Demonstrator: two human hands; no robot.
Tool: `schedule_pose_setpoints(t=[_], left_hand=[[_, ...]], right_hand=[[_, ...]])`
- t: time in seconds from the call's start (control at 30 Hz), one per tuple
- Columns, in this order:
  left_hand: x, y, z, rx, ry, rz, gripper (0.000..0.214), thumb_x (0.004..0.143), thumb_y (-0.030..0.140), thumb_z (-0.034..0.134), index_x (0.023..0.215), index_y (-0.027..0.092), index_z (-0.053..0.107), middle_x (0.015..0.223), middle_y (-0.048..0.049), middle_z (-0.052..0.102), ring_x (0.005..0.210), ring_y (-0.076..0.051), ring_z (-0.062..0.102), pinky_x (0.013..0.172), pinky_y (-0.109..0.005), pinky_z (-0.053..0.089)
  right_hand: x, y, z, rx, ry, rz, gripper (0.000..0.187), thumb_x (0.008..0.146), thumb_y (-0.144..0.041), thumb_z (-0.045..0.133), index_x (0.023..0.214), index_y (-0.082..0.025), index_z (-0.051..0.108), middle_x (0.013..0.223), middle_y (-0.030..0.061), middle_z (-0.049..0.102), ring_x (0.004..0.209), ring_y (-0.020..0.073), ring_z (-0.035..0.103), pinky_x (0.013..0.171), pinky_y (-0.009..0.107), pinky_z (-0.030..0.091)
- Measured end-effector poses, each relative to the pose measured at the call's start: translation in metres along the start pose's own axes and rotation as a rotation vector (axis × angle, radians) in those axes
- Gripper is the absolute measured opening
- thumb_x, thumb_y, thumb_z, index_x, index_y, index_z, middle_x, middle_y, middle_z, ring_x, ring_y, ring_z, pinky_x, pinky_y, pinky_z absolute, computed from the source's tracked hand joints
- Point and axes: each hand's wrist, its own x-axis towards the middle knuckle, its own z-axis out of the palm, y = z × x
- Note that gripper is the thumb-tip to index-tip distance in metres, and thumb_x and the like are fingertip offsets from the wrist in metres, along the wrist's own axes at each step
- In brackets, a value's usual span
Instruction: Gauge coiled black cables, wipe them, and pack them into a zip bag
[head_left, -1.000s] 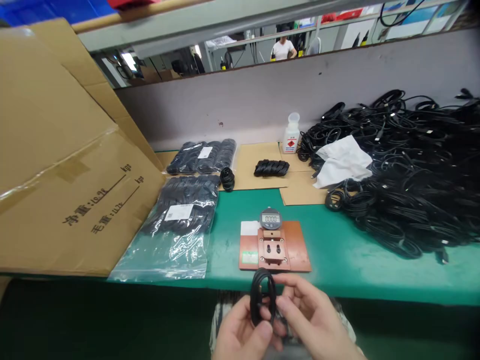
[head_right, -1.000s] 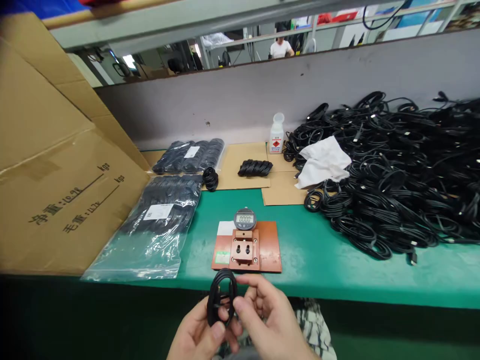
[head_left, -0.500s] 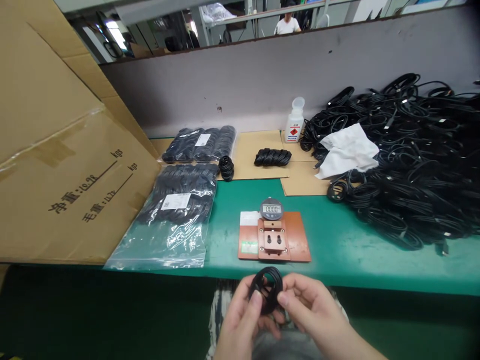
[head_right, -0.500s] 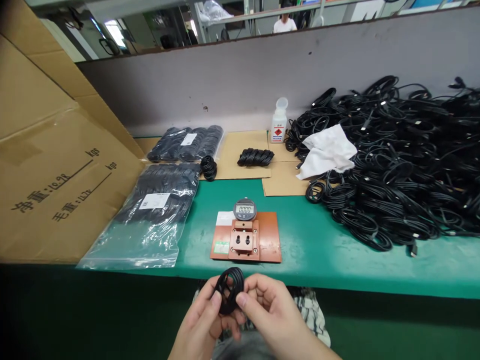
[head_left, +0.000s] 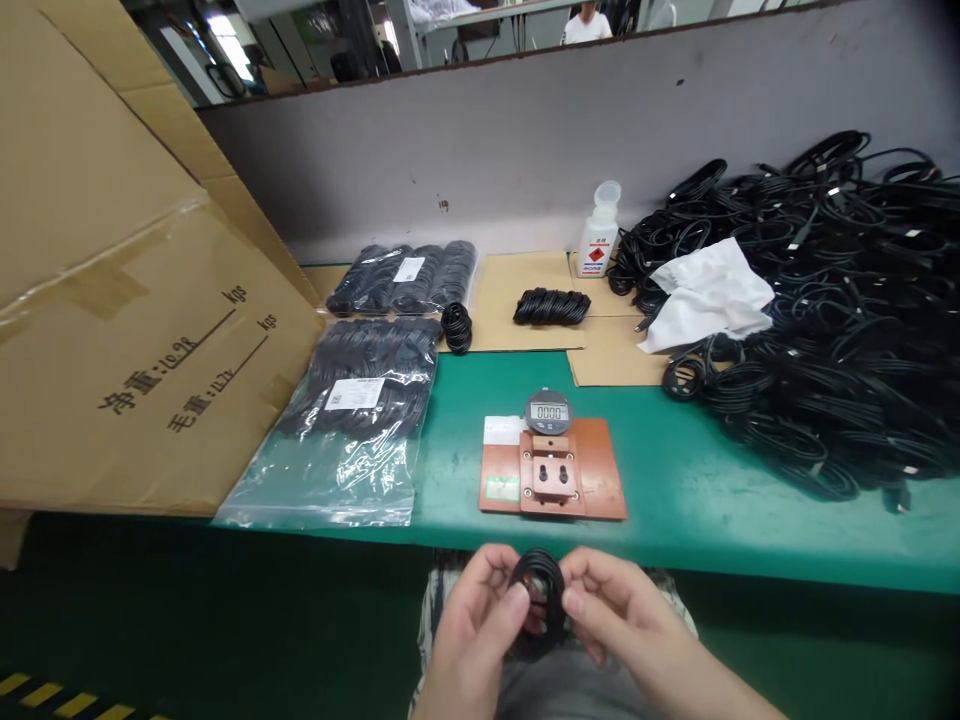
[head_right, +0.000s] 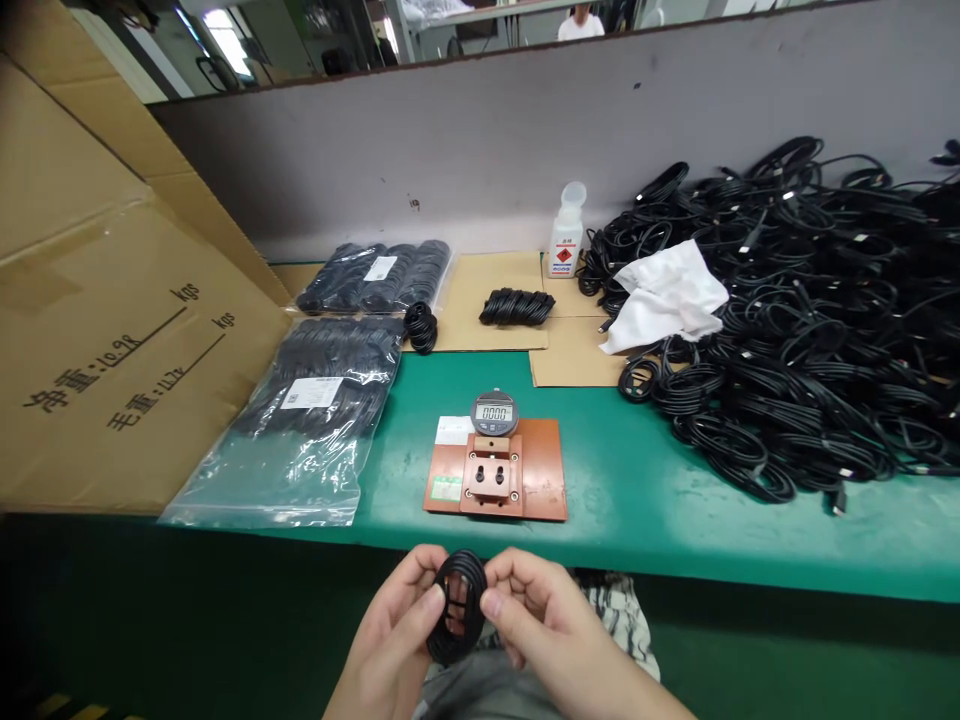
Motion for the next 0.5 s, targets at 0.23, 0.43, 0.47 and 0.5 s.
schedule_pose_setpoints(t=[0.23,0.43,0.47,0.5], left_hand=[[0.002,-0.007,-0.001,0.083,-0.065,-0.004,0.029,0.079,0.035,0.084,0.098,0.016,0.072,0.086,-0.0024,0.067,0.082,-0.015,0.061,0.077,-0.023,0.048],[0.006,-0.014,-0.001,0.096,-0.046,-0.045,0.033,0.073,0.032,0.088,0.097,0.014,0.073,0.089,-0.0050,0.069,0.085,-0.018,0.063,0.076,-0.027,0.052],[0.007,-0.015,-0.001,0.091,-0.048,-0.050,0.033,0.073,0.031,0.088,0.097,0.014,0.073,0.088,-0.0048,0.069,0.083,-0.018,0.063,0.075,-0.028,0.052],[0.007,-0.015,-0.002,0.089,-0.050,-0.054,0.032,0.073,0.030,0.088,0.096,0.013,0.072,0.086,-0.0041,0.069,0.080,-0.017,0.062,0.074,-0.027,0.052]], right_hand=[[0.002,0.007,0.003,0.027,0.029,-0.007,0.050,0.084,-0.065,0.070,0.089,-0.015,0.062,0.060,-0.0054,0.052,0.049,0.0066,0.047,0.053,0.021,0.038],[0.002,0.007,0.006,0.062,0.088,0.039,0.053,0.076,-0.065,0.078,0.088,-0.016,0.060,0.065,-0.0041,0.057,0.054,0.0088,0.057,0.056,0.022,0.046],[0.003,0.006,0.006,0.064,0.093,0.042,0.053,0.076,-0.064,0.079,0.087,-0.016,0.060,0.065,-0.0040,0.058,0.055,0.0089,0.058,0.056,0.022,0.047],[0.003,0.006,0.006,0.065,0.096,0.042,0.053,0.076,-0.065,0.079,0.088,-0.016,0.059,0.065,-0.0041,0.058,0.055,0.0090,0.059,0.057,0.022,0.047]])
